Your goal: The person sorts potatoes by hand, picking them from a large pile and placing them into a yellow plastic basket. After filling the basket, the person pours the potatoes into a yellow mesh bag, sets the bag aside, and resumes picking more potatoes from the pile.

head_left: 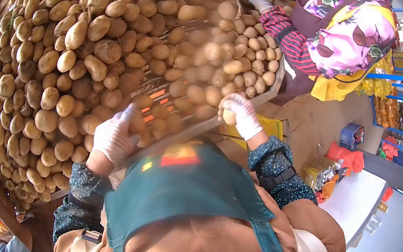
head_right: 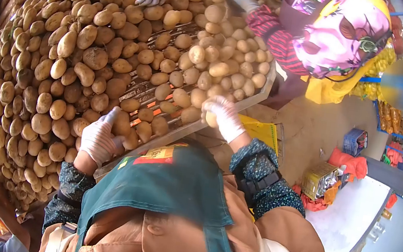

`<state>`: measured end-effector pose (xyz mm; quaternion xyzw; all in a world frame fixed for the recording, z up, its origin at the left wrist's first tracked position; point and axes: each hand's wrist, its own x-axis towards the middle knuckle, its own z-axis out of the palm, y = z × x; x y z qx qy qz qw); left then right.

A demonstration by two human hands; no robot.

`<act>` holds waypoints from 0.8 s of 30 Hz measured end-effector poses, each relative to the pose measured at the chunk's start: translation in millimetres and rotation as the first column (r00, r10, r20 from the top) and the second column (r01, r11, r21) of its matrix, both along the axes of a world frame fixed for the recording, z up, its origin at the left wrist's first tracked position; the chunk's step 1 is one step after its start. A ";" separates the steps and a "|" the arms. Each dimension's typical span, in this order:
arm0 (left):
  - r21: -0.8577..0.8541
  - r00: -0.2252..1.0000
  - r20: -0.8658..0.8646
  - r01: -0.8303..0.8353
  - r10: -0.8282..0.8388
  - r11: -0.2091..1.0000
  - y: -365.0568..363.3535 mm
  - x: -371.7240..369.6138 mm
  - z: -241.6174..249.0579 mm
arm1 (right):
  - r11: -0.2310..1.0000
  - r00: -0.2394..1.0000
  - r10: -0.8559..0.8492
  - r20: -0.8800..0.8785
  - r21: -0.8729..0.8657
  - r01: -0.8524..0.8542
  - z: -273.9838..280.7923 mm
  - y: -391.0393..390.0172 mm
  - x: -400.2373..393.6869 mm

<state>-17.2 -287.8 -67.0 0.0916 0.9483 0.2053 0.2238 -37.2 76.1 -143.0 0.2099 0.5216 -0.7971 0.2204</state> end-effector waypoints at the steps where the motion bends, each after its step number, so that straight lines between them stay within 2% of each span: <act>1: 0.105 0.996 0.022 -0.085 0.084 0.991 4.2 -3.4 1.1 | 0.990 0.999 0.006 0.044 0.142 -0.013 -1.8 -1.5 6.2; 2: 0.206 0.985 0.054 -0.171 0.164 0.963 9.0 -7.5 3.6 | 0.921 0.992 0.119 0.045 0.369 -0.127 0.9 -0.7 11.9; 3: 0.300 0.966 0.096 -0.257 0.239 0.919 12.3 -10.7 4.4 | 0.788 0.971 0.227 0.074 0.572 -0.228 5.6 -1.7 15.6; 4: 0.300 0.982 -0.108 -0.118 0.156 0.947 12.5 -11.6 -10.7 | 0.737 0.961 0.275 0.036 0.634 -0.235 2.6 -1.9 18.6; 6: 0.066 0.996 -0.065 0.068 -0.064 0.995 26.3 -20.5 -21.0 | 0.617 0.926 0.377 -0.025 0.753 -0.231 -5.6 1.2 21.7; 7: -0.053 0.986 -0.027 0.164 -0.165 0.985 34.6 -27.0 -20.3 | 0.574 0.919 0.394 -0.026 0.788 -0.224 -2.9 0.6 20.0; 8: -0.216 0.973 0.115 0.223 -0.202 0.951 49.4 -33.2 -15.9 | 0.534 0.912 0.410 -0.026 0.817 -0.217 1.4 -2.5 17.8; 9: -0.252 0.966 0.133 0.250 -0.223 0.935 52.9 -37.1 -15.7 | 0.493 0.904 0.428 -0.026 0.844 -0.210 6.0 -6.1 15.3; 11: -0.321 0.951 0.167 0.302 -0.260 0.898 57.4 -42.9 -17.7 | 0.287 0.864 0.494 0.101 0.919 -0.271 19.2 -11.2 7.9; 12: -0.313 0.954 0.187 0.285 -0.236 0.906 56.9 -46.0 -22.8 | 0.177 0.841 0.515 0.166 0.939 -0.293 22.4 -12.2 3.9; 15: -0.279 0.951 0.185 0.291 -0.246 0.915 59.2 -46.5 -25.9 | -0.105 0.729 0.665 0.162 0.987 -0.123 9.4 -19.5 -1.5; 16: -0.221 0.957 0.164 0.271 -0.238 0.937 58.5 -46.1 -24.4 | -0.183 0.666 0.680 0.309 0.950 -0.253 13.1 -27.1 -10.8; 19: -0.020 0.982 0.082 0.171 -0.169 0.985 49.9 -42.6 -25.9 | -0.389 0.573 0.691 0.442 0.894 -0.221 -3.7 -42.9 -35.2; 21: 0.158 0.998 0.009 0.061 -0.063 0.986 42.8 -39.3 -38.1 | -0.267 0.575 0.775 0.264 0.960 -0.081 -11.4 -37.2 -39.8; 22: 0.424 0.977 0.201 -0.151 0.070 0.893 41.5 -35.5 -38.5 | -0.212 0.569 0.799 0.193 0.977 -0.032 -8.6 -32.7 -40.8; 23: 0.606 0.901 0.412 -0.383 0.137 0.697 41.5 -31.5 -37.0 | -0.157 0.558 0.821 0.121 0.987 0.017 -6.0 -27.5 -42.5; 24: 0.677 0.780 0.613 -0.601 0.127 0.425 42.1 -28.9 -35.3 | 0.146 0.653 0.758 -0.010 0.977 -0.155 -14.6 -19.0 -45.7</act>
